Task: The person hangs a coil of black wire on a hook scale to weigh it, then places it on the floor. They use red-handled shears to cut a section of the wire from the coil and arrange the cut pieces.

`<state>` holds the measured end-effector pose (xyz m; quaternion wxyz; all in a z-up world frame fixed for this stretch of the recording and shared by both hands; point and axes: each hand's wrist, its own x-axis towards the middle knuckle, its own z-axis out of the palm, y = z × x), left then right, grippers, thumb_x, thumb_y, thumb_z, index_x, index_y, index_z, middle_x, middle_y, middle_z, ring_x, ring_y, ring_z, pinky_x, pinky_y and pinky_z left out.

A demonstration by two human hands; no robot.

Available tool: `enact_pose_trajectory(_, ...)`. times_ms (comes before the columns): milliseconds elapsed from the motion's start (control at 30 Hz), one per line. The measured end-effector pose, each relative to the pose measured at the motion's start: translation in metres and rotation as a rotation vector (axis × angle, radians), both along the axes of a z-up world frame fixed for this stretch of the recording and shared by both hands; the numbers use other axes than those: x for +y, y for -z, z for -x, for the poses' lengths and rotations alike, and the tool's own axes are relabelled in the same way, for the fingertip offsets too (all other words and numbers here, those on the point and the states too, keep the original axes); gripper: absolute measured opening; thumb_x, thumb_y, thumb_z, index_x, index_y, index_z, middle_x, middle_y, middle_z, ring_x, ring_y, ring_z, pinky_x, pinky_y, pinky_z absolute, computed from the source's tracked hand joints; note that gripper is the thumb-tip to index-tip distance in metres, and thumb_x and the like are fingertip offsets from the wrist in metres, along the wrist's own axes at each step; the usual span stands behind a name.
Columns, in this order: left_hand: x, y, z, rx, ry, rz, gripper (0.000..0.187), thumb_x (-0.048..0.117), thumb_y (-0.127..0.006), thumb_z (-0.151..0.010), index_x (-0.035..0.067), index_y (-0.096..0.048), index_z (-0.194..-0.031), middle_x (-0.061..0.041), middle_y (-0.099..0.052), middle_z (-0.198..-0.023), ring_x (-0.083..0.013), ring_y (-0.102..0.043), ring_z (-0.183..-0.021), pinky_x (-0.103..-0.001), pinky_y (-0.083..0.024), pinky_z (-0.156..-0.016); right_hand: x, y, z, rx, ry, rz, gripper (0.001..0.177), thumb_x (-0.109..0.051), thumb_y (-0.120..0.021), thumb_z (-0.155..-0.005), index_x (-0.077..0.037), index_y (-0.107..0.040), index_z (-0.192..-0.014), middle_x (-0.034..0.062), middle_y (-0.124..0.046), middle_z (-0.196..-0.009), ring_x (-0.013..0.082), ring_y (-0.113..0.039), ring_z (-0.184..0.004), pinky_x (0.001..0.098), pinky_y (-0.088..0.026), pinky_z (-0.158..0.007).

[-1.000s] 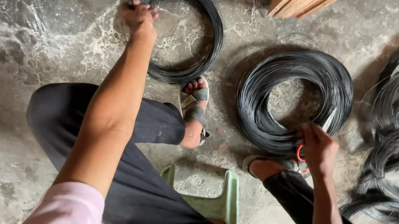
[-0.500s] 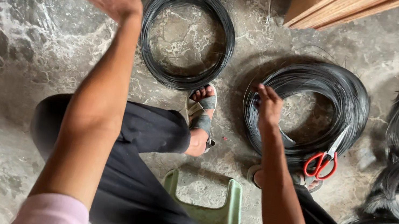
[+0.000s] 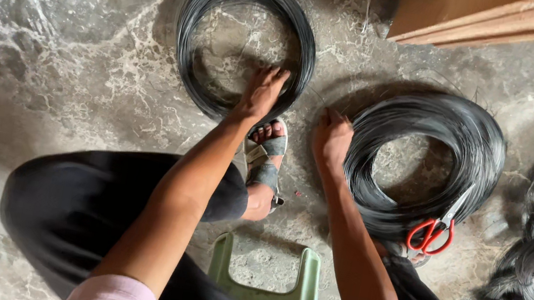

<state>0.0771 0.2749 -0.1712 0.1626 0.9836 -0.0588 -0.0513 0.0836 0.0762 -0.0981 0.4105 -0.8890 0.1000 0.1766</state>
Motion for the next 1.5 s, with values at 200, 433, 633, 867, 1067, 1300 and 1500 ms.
enact_pose_trajectory(200, 0.001, 0.103, 0.012, 0.035, -0.072, 0.095, 0.038, 0.013, -0.05, -0.088, 0.019, -0.049, -0.125, -0.015, -0.058, -0.12, -0.0288, -0.049, -0.119, -0.046, -0.029, -0.102, 0.018, 0.012, -0.016, -0.057, -0.491, 0.38, 0.029, -0.012, -0.041, -0.088, -0.002, -0.064, -0.101, 0.0175, -0.064, -0.088, 0.0316, -0.062, -0.085, 0.0385, -0.046, -0.078)
enact_pose_trajectory(433, -0.022, 0.058, -0.001, 0.249, -0.321, 0.225, 0.036, 0.013, -0.056, -0.076, 0.012, -0.054, -0.111, -0.011, -0.065, -0.094, -0.0284, -0.061, -0.097, -0.044, -0.04, -0.094, 0.045, 0.064, -0.022, 0.36, -0.299, 0.084, 0.034, -0.024, -0.048, -0.081, -0.014, -0.053, -0.113, 0.0168, -0.066, -0.092, 0.0357, -0.063, -0.09, 0.0498, -0.049, -0.077)
enact_pose_trajectory(633, -0.034, 0.062, -0.006, 0.375, -0.582, 0.421, 0.014, 0.02, -0.046, -0.085, 0.009, -0.056, -0.084, -0.016, -0.062, -0.081, -0.0353, -0.061, -0.089, -0.044, -0.046, -0.081, 0.04, 0.078, -0.003, 0.268, 0.169, -0.632, 0.026, -0.018, -0.051, -0.068, -0.001, -0.063, -0.083, 0.0166, -0.058, -0.07, 0.0254, -0.058, -0.072, 0.038, -0.047, -0.066)
enact_pose_trajectory(867, -0.041, 0.045, -0.016, 0.503, -0.712, 0.482, 0.02, 0.013, -0.044, -0.085, 0.007, -0.064, -0.085, -0.021, -0.064, -0.087, -0.0375, -0.062, -0.091, -0.043, -0.05, -0.079, 0.023, 0.163, 0.019, -0.345, -0.435, -0.75, 0.02, -0.016, -0.045, -0.087, 0.0, -0.057, -0.085, 0.0173, -0.059, -0.079, 0.0326, -0.058, -0.078, 0.0393, -0.046, -0.068)
enact_pose_trajectory(1067, -0.04, 0.005, -0.007, 0.532, -0.658, 0.59, 0.029, 0.011, -0.033, -0.086, 0.017, -0.062, -0.088, -0.014, -0.064, -0.092, -0.0356, -0.06, -0.096, -0.045, -0.048, -0.083, 0.029, 0.114, 0.003, -0.333, -0.419, -0.939, 0.025, -0.016, -0.044, -0.088, 0.0, -0.056, -0.074, 0.0137, -0.052, -0.064, 0.0232, -0.051, -0.059, 0.0327, -0.041, -0.052)
enact_pose_trajectory(1300, -0.076, -0.091, -0.005, 0.587, -0.578, 0.534, 0.024, 0.016, -0.038, -0.085, 0.018, -0.061, -0.09, -0.012, -0.064, -0.095, -0.0314, -0.061, -0.097, -0.042, -0.05, -0.083, -0.018, 0.0, 0.017, 0.031, -0.111, -0.732, 0.028, -0.029, -0.051, -0.082, -0.004, -0.055, -0.07, 0.0098, -0.049, -0.058, 0.018, -0.045, -0.052, 0.0304, -0.034, -0.045)
enact_pose_trajectory(1500, -0.128, -0.083, 0.026, 0.626, -0.471, 0.67, 0.022, 0.019, -0.04, -0.085, 0.011, -0.06, -0.09, -0.018, -0.062, -0.098, -0.0365, -0.059, -0.098, -0.047, -0.049, -0.083, -0.082, -0.005, 0.052, 0.089, -0.191, -0.692, 0.027, -0.023, -0.05, -0.081, 0.001, -0.06, -0.073, 0.0125, -0.046, -0.06, 0.0164, -0.047, -0.059, 0.029, -0.039, -0.051)
